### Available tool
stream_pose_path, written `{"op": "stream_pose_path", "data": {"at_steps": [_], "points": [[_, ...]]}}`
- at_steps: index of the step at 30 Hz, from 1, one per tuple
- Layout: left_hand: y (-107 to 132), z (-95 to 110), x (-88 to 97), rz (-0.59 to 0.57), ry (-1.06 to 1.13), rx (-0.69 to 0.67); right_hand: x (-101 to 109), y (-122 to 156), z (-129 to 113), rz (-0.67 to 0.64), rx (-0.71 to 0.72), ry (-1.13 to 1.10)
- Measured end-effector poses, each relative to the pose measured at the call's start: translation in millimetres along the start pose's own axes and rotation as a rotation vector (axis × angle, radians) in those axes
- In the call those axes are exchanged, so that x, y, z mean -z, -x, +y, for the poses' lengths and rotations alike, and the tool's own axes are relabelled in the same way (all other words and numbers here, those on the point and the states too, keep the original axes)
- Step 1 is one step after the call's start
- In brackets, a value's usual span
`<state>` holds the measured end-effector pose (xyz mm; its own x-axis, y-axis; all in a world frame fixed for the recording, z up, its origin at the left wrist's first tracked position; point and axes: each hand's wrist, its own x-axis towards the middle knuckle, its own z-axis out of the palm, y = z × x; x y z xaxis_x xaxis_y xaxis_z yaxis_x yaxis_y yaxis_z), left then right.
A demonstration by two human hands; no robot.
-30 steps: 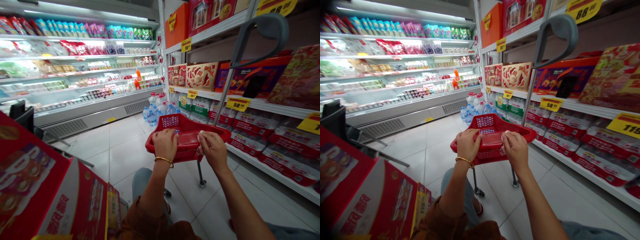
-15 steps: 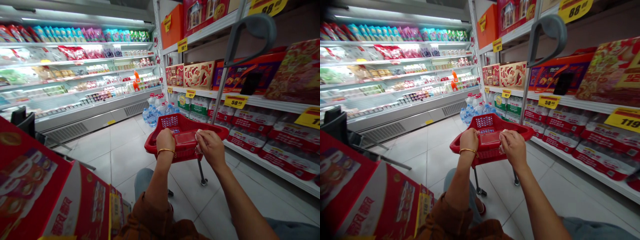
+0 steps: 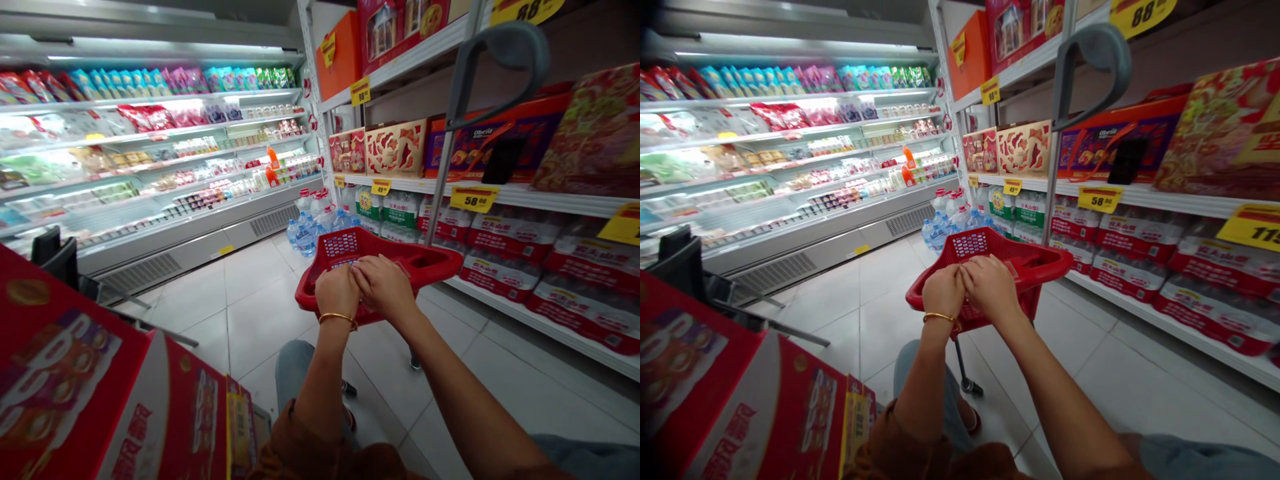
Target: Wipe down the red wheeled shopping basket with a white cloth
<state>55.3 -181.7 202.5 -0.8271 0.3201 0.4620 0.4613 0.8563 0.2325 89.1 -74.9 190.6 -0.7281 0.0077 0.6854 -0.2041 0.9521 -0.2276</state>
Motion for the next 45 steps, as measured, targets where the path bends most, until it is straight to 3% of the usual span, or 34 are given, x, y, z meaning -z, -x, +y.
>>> {"op": "stream_pose_path", "data": {"at_steps": [4, 9, 18, 21, 24, 26, 30, 36, 45], "points": [[3, -2, -1.9, 0.03, -0.046, -0.034, 9, 3, 11, -0.115, -0.039, 0.052], [6, -5, -6.6, 0.087, -0.051, -0.095, 20, 6, 35, -0.126, -0.118, 0.017], [9, -5, -9.2, 0.129, 0.034, -0.211, 23, 23, 75, 0.141, -0.192, 0.009], [10, -3, -11.8, 0.172, 0.075, -0.292, 22, 27, 68, 0.275, -0.2, 0.047], [12, -1, -14.0, 0.173, 0.077, -0.335, 15, 29, 45, 0.36, -0.12, 0.0], [12, -2, -14.4, 0.161, 0.079, -0.367, 9, 29, 28, 0.321, -0.017, -0.037], [12, -4, -13.2, 0.171, 0.076, -0.416, 1, 29, 11, 0.298, -0.026, 0.005], [10, -7, -13.3, 0.185, 0.087, -0.459, 4, 29, 26, 0.292, -0.057, 0.063], [9, -15, -12.3, 0.178, 0.112, -0.464, 10, 33, 67, 0.34, -0.116, 0.041]]}}
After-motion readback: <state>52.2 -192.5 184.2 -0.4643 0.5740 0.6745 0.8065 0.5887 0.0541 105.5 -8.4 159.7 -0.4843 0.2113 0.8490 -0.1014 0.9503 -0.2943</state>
